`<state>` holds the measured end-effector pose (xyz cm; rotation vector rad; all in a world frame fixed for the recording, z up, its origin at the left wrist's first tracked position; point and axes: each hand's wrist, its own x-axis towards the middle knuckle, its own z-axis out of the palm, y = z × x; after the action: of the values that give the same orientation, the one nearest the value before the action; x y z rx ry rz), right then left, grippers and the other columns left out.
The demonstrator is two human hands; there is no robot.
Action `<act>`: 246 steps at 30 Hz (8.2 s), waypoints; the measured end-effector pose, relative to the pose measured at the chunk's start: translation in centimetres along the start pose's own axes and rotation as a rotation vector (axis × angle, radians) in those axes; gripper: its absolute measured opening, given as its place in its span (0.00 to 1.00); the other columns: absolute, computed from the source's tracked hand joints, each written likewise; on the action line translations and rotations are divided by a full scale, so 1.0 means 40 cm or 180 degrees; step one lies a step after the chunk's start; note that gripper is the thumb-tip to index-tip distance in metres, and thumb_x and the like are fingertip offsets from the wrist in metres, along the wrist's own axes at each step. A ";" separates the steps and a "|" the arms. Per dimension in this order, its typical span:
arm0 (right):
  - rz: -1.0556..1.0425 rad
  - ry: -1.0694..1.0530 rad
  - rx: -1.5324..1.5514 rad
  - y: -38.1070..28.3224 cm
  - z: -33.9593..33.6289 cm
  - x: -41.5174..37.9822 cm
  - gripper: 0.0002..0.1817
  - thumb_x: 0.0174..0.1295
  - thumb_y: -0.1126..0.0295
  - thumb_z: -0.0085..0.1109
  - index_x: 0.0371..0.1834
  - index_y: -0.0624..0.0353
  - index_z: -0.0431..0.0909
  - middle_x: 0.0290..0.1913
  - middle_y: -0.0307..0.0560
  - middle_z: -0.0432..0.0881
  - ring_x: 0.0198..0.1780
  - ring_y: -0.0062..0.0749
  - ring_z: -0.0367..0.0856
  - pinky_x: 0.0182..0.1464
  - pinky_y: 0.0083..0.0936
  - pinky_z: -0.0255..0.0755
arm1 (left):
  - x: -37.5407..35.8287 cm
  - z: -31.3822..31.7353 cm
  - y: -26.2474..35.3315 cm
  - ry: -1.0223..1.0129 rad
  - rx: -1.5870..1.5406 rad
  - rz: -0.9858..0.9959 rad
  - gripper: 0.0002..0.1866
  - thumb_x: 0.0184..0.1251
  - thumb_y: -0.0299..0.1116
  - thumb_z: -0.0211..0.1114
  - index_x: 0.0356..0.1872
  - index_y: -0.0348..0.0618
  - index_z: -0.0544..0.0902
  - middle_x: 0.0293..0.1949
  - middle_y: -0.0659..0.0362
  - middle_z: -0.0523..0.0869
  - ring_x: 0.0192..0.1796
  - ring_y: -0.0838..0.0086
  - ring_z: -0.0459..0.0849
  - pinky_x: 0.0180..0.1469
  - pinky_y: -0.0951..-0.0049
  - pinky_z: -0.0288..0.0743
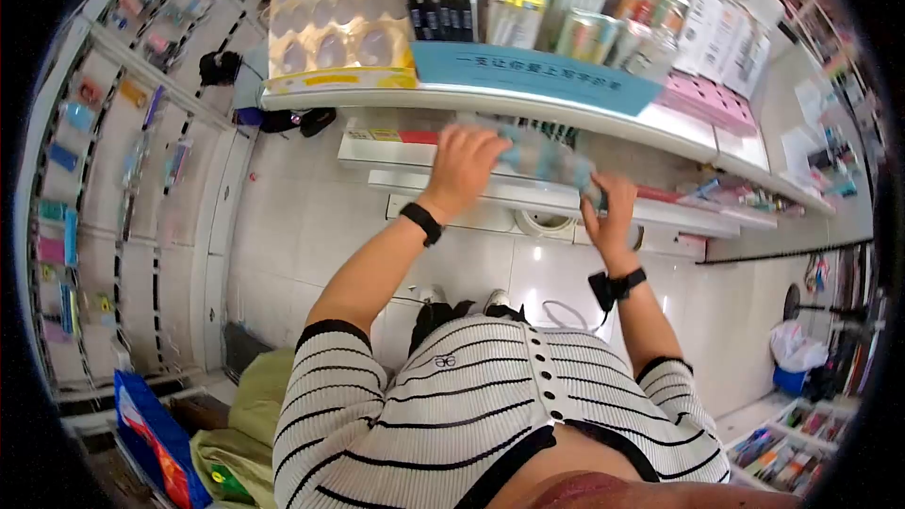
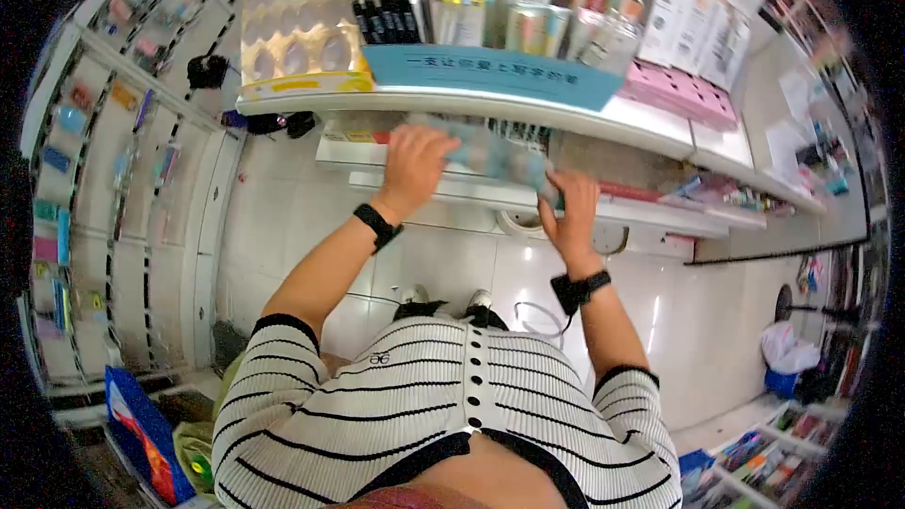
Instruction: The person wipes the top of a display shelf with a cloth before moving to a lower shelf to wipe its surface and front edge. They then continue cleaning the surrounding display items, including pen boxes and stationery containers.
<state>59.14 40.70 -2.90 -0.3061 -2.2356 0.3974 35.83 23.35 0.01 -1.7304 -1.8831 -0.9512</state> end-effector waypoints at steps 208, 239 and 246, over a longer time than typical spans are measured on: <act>0.0564 0.1767 -0.0958 0.415 -0.147 0.088 0.20 0.42 0.73 0.62 0.43 0.53 0.76 0.45 0.45 0.79 0.51 0.46 0.75 0.60 0.40 0.61 | 0.343 0.324 0.186 -0.0104 -0.0229 0.0522 0.21 0.46 0.32 0.75 0.46 0.52 0.81 0.37 0.61 0.79 0.44 0.64 0.78 0.47 0.63 0.71; 0.0636 0.1095 -0.1048 0.249 -0.093 0.142 0.19 0.47 0.70 0.61 0.47 0.52 0.77 0.49 0.42 0.81 0.57 0.43 0.74 0.71 0.47 0.53 | 0.272 0.197 0.078 -0.0361 -0.0024 0.0470 0.19 0.56 0.28 0.67 0.51 0.47 0.81 0.45 0.58 0.82 0.47 0.61 0.80 0.49 0.59 0.74; 0.0795 0.0996 -0.0940 0.108 0.039 0.197 0.19 0.46 0.71 0.60 0.45 0.53 0.77 0.47 0.43 0.81 0.56 0.45 0.73 0.69 0.45 0.56 | 0.197 0.073 -0.070 -0.0253 -0.0115 0.0505 0.22 0.55 0.29 0.70 0.54 0.47 0.81 0.45 0.59 0.81 0.48 0.61 0.80 0.50 0.60 0.75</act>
<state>53.36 47.12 -0.03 -0.7560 -1.9484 0.1339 32.38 30.96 2.98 -1.9327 -1.7549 -0.8728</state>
